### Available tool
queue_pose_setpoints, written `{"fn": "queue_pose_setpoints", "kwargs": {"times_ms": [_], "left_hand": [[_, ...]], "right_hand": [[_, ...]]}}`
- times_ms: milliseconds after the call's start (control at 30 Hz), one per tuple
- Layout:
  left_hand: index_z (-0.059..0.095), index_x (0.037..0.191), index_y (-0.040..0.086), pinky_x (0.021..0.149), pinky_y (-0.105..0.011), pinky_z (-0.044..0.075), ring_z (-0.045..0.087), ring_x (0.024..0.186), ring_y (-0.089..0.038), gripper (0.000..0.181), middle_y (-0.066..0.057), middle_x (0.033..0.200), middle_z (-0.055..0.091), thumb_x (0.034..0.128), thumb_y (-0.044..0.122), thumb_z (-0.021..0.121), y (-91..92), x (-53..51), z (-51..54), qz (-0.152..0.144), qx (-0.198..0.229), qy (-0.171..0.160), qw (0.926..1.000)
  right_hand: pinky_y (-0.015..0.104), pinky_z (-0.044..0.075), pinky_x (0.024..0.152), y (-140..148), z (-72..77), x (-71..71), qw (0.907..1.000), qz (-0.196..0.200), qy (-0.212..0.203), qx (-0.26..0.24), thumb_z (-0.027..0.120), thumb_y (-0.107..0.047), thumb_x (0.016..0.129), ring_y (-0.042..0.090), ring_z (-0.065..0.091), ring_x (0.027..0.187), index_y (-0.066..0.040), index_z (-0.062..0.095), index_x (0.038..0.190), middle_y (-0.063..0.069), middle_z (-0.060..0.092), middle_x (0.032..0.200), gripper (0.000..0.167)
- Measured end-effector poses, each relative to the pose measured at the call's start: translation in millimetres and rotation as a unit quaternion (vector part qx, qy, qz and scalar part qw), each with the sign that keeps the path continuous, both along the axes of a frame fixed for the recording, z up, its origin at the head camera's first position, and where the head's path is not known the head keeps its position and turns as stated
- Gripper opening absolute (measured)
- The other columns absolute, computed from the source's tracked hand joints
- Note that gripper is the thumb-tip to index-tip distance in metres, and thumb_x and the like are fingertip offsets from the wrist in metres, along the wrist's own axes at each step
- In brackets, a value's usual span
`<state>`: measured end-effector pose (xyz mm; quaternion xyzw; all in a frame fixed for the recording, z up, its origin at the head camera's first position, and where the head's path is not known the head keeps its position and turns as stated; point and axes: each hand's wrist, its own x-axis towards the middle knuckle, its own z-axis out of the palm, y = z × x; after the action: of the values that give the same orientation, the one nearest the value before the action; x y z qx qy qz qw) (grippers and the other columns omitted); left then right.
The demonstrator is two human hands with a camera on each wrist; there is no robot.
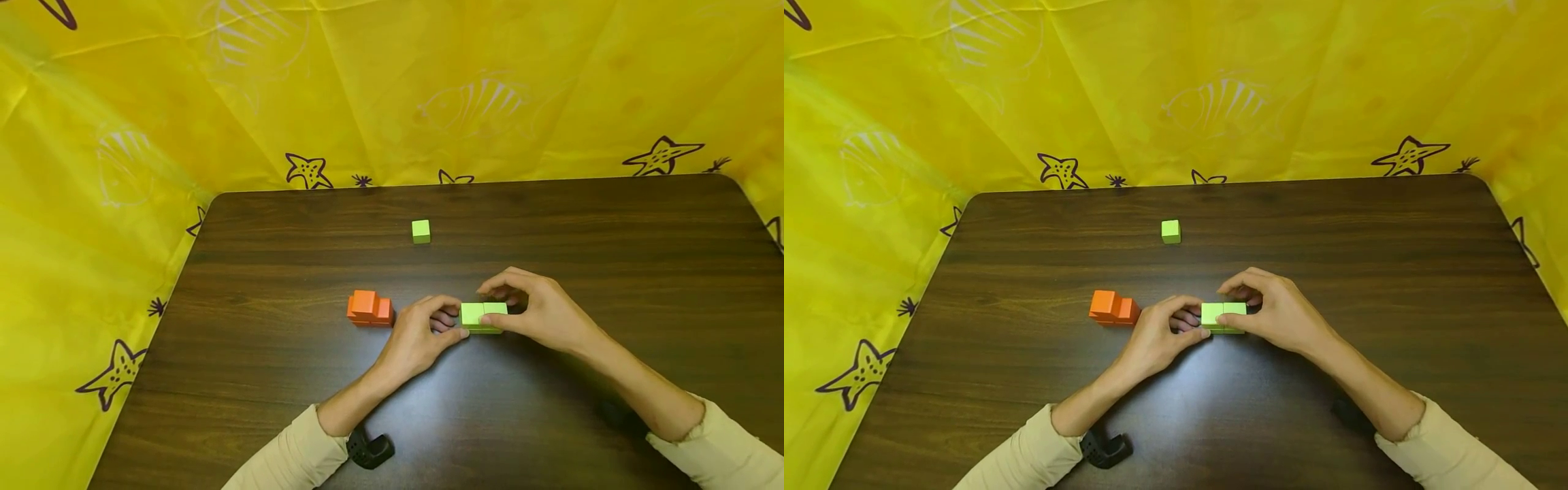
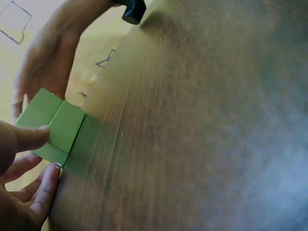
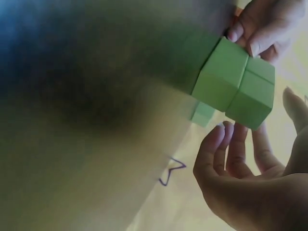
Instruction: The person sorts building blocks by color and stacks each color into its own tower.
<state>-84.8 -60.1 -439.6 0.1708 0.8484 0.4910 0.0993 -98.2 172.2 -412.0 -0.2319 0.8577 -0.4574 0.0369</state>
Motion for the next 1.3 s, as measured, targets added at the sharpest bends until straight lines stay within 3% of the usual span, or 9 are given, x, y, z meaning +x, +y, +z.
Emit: {"fn": "queue_pose_setpoints", "kwargs": {"times_ms": [167,667,933,1300], "left_hand": [[0.069,0.115,0.008,0.077,-0.019,0.055,0.066,0.085,-0.011,0.034,-0.002,0.102,0.068,0.0845,0.014,0.081,0.0,-1.6,0.3,0.004,0.0,0.0,1.0],[0.07,0.114,0.01,0.077,-0.02,0.055,0.065,0.085,-0.008,0.032,-0.002,0.102,0.068,0.0849,0.017,0.081,-0.9,-1.3,1.9,0.006,0.002,-0.003,1.0],[0.07,0.114,0.009,0.076,-0.018,0.054,0.065,0.085,-0.008,0.033,-0.003,0.101,0.068,0.0839,0.017,0.082,2.3,-1.4,0.4,-0.001,0.003,0.0,1.0],[0.07,0.113,0.009,0.076,-0.018,0.054,0.064,0.084,-0.007,0.033,-0.002,0.101,0.068,0.0838,0.016,0.082,1.1,-0.4,-0.4,0.002,0.004,0.004,1.0]], "right_hand": [[0.028,0.056,0.078,0,6.7,-6.7,1.0,-0.002,-0.001,0.001,0.084,-0.019,0.082,0.02,0.063,0.091,-0.011,0.07,0.108,0.001,0.068,0.104,0.03],[0.028,0.054,0.08,-2,22.6,-29.0,0.9999,0.004,0.015,-0.005,0.082,-0.019,0.084,0.021,0.063,0.095,-0.018,0.07,0.109,-0.003,0.068,0.106,0.028],[0.024,0.052,0.083,-3,22.6,-47.4,1.0,-0.005,-0.001,0.001,0.081,-0.022,0.085,0.022,0.062,0.101,-0.018,0.069,0.11,-0.002,0.068,0.109,0.029],[0.033,0.053,0.086,-14,20.2,-76.3,0.9998,0.003,-0.017,-0.011,0.081,-0.021,0.085,0.024,0.061,0.103,-0.015,0.069,0.115,0.003,0.068,0.113,0.032]]}}
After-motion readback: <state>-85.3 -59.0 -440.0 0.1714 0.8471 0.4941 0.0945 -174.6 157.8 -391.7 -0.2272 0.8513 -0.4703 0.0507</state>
